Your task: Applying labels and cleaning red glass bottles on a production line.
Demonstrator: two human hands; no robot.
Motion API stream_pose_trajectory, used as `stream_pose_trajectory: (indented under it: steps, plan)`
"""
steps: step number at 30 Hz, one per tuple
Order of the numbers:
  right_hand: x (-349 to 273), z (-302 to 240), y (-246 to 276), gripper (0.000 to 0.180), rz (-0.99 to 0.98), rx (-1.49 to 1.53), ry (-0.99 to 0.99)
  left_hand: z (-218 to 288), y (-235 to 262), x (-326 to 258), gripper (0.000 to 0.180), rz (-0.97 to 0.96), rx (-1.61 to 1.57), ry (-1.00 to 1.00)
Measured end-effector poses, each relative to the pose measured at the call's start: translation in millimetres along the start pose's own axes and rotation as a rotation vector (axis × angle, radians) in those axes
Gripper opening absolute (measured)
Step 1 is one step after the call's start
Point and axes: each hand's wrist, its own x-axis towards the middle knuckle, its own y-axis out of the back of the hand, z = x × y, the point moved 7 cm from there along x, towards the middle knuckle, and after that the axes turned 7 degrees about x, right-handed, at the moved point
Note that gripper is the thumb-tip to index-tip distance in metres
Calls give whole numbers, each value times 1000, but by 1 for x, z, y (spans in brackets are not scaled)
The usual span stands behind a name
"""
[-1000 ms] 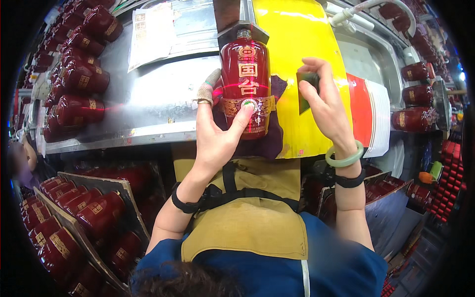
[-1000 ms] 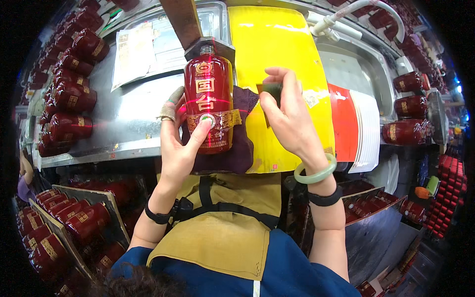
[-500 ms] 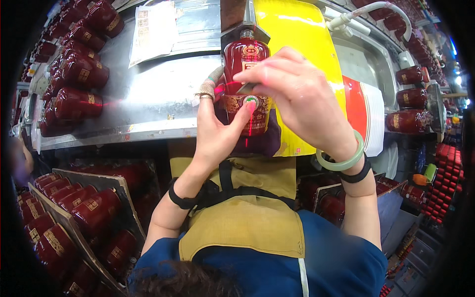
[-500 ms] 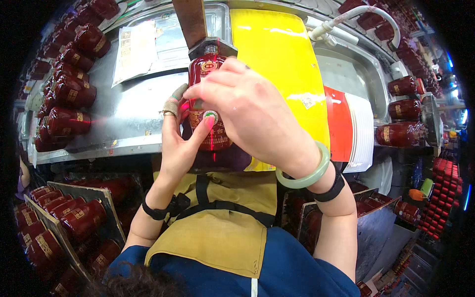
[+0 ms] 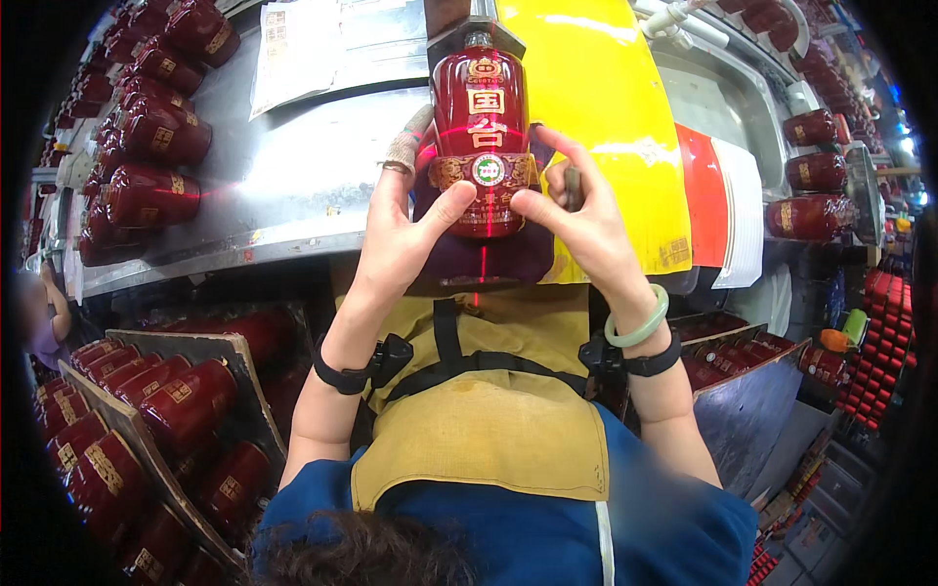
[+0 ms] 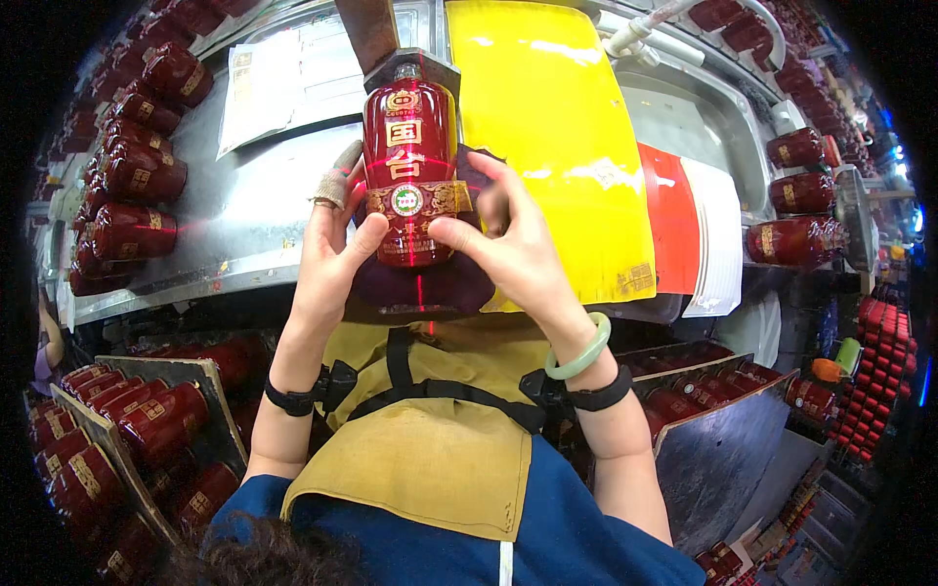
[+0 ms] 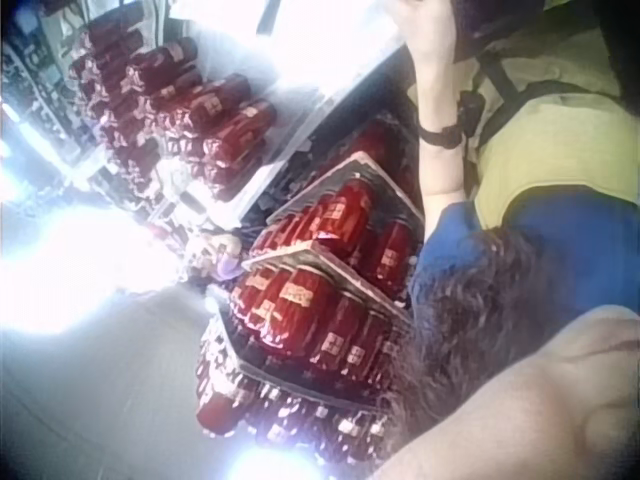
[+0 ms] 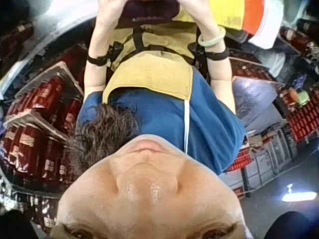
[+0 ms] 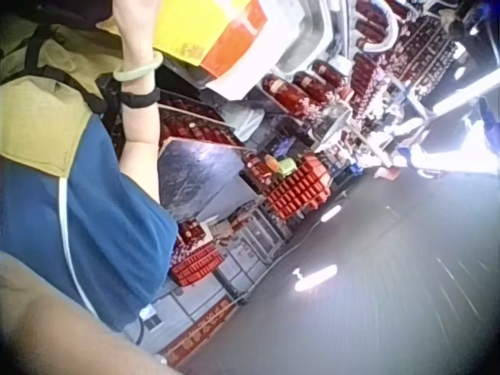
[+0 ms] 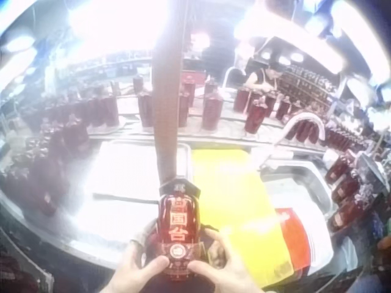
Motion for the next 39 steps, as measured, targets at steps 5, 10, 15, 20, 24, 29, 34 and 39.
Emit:
stream_pose_trajectory:
  steps: [5,10,15,20,24,29,34,39]
  plan:
    - [-3,3,-6,86,-22,22,-12,7,-4,0,79,43,28,-38]
    - [1,1,-8,71,-11,71,-36,13,-15,4,74,141,-48,21]
    - [7,-4,-10,63,81,60,-69,10,-15,3,69,185,-50,29]
    - [12,1,-10,65,80,3,-22,5,-15,5,68,138,-53,16]
    - [13,-1,-11,66,79,3,-45,7,-15,5,68,99,-35,7]
    - [11,0,-10,68,41,65,-47,5,-10,5,71,114,-74,4]
    - [3,6,-3,71,-84,-41,-39,-12,2,-4,78,-49,-165,79]
    - [3,12,-1,72,-98,-36,-86,-14,2,-4,81,-84,-133,66]
